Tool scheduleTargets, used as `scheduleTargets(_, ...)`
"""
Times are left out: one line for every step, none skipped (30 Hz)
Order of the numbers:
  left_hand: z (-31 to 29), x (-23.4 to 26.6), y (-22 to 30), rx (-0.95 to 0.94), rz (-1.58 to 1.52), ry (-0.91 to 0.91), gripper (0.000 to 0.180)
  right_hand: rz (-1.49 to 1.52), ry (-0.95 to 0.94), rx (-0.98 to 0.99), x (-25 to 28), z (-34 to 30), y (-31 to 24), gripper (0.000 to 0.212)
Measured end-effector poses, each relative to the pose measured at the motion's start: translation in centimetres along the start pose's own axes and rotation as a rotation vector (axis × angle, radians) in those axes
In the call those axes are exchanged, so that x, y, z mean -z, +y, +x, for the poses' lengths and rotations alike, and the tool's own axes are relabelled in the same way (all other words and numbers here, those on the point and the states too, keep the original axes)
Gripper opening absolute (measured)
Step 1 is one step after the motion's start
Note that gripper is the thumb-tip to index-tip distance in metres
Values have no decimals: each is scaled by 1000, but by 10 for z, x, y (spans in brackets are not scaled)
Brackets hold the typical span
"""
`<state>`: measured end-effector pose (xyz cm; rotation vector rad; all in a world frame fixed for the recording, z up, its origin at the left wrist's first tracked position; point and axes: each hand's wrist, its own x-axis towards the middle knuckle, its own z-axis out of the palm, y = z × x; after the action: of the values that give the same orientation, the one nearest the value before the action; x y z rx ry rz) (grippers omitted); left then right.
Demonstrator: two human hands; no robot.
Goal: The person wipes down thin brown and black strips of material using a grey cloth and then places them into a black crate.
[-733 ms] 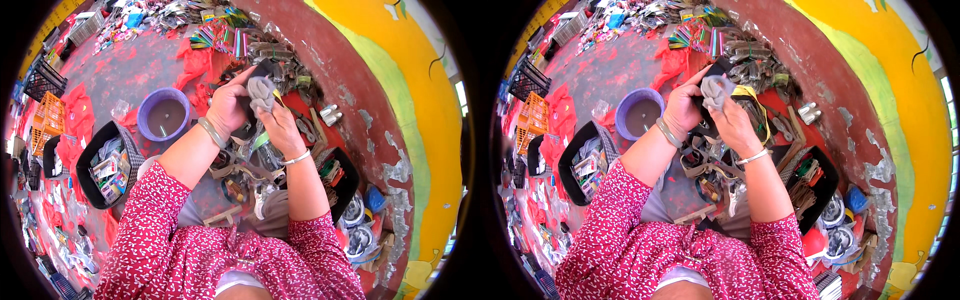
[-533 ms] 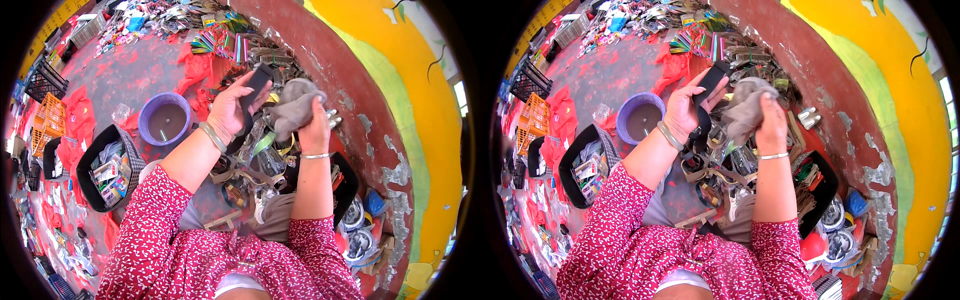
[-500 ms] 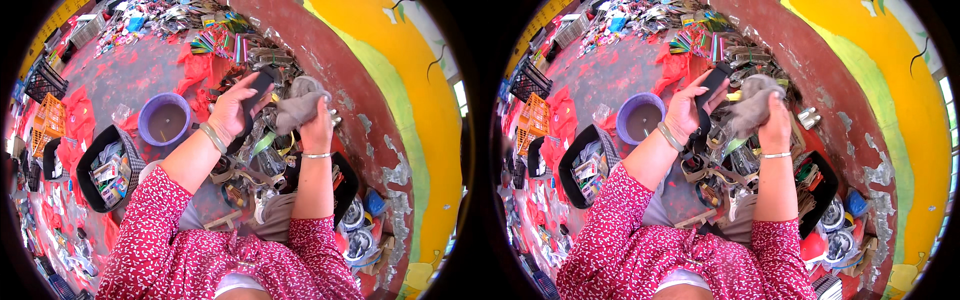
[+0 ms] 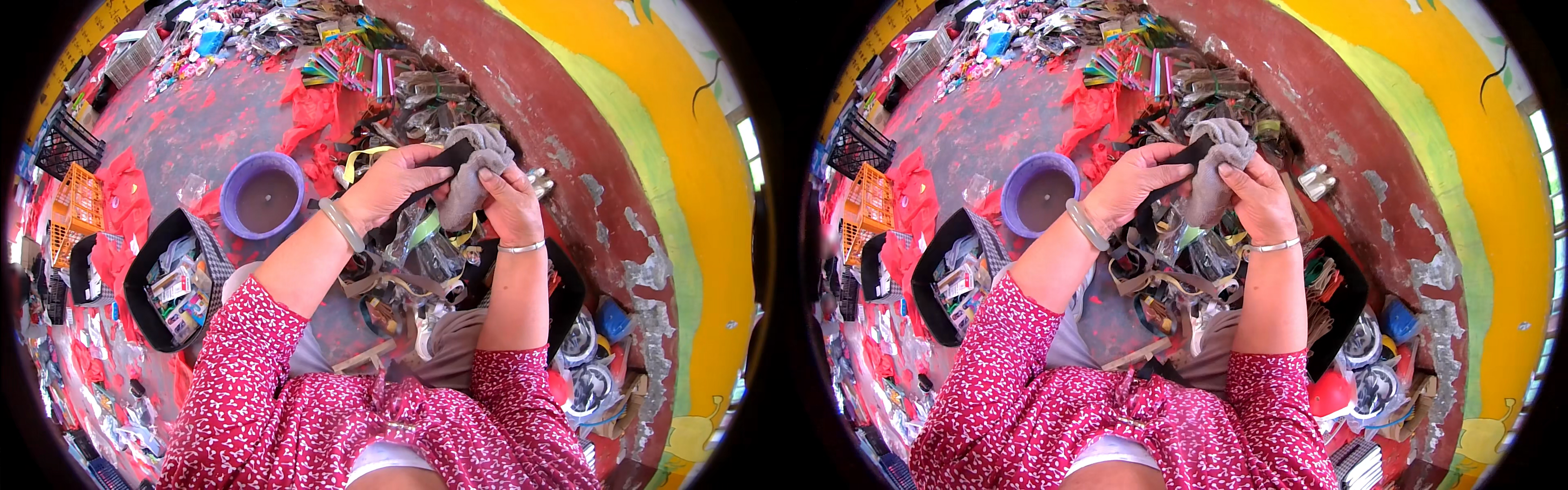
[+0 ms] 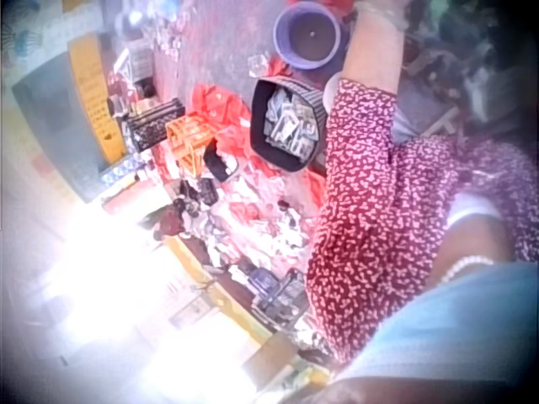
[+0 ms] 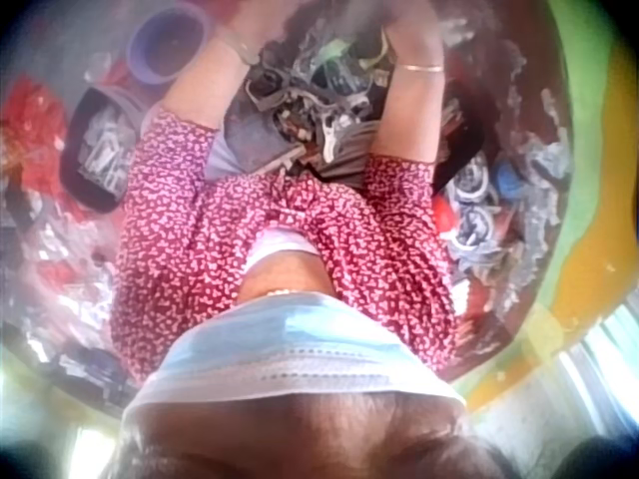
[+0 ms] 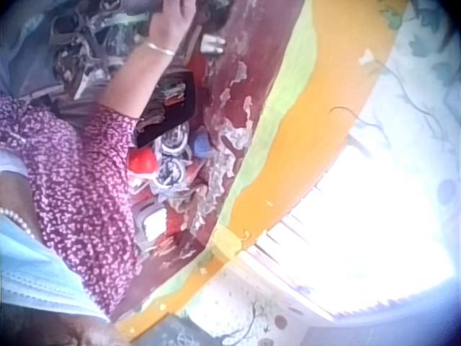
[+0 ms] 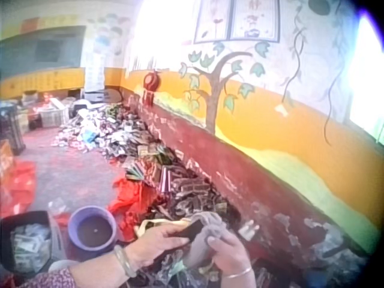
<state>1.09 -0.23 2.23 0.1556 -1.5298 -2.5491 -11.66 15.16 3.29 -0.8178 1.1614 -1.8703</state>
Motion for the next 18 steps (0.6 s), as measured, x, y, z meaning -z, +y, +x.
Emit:
scheduleTargets(0, 2, 0, 2, 18, -55, 26, 5, 12, -5, -2, 0, -1, 33)
scheduleTargets(0, 4, 0, 4, 36, -110, 24, 10, 25, -9, -4, -1, -4, 32)
scheduleTargets(0, 4, 1, 5, 53, -168, 23, 13, 39, -13, -5, -1, -6, 31)
scheduleTargets(-1, 2, 3, -11, 53, -199, 22, -37, 29, -33, -3, -1, -7, 31)
scheduleTargets(0, 1, 2, -17, 91, -201, 22, -88, 20, -54, 1, -2, -8, 30)
scheduleTargets(-1, 2, 2, -24, 132, -195, 22, -134, 4, -76, 2, -2, -7, 29)
scheduleTargets(-2, 3, 2, -30, 173, -189, 22, -112, -1, -112, 2, -2, -6, 30)
scheduleTargets(-4, 4, 3, 2, 191, -181, 21, -91, -5, -149, 1, -2, -6, 30)
scheduleTargets(-5, 1, 5, 34, 206, -179, 20, -73, -6, -184, 0, -3, -6, 30)
scheduleTargets(-6, 0, 6, 66, 221, -176, 19, -90, -10, -156, -1, -3, -7, 32)
scheduleTargets(-6, 1, 6, 77, 231, -180, 18, -106, -15, -128, -4, -3, -8, 33)
scheduleTargets(-6, 1, 6, 87, 241, -188, 16, -125, -17, -97, -5, -3, -9, 35)
scheduleTargets(-6, 0, 7, 97, 251, -196, 15, -176, -30, -91, -3, -4, -10, 36)
scheduleTargets(-7, -2, 8, 108, 267, -176, 14, -227, -43, -84, 0, -5, -11, 37)
scheduleTargets(-9, -6, 11, 120, 284, -151, 14, -275, -58, -79, 0, -5, -10, 38)
scheduleTargets(-11, -9, 12, 132, 299, -127, 14, -310, -80, -58, -1, -6, -10, 38)
scheduleTargets(-11, -9, 11, 135, 273, -137, 13, -346, -101, -36, -4, -7, -10, 38)
scheduleTargets(-13, -8, 10, 138, 249, -145, 14, -380, -124, -14, -9, -7, -10, 38)
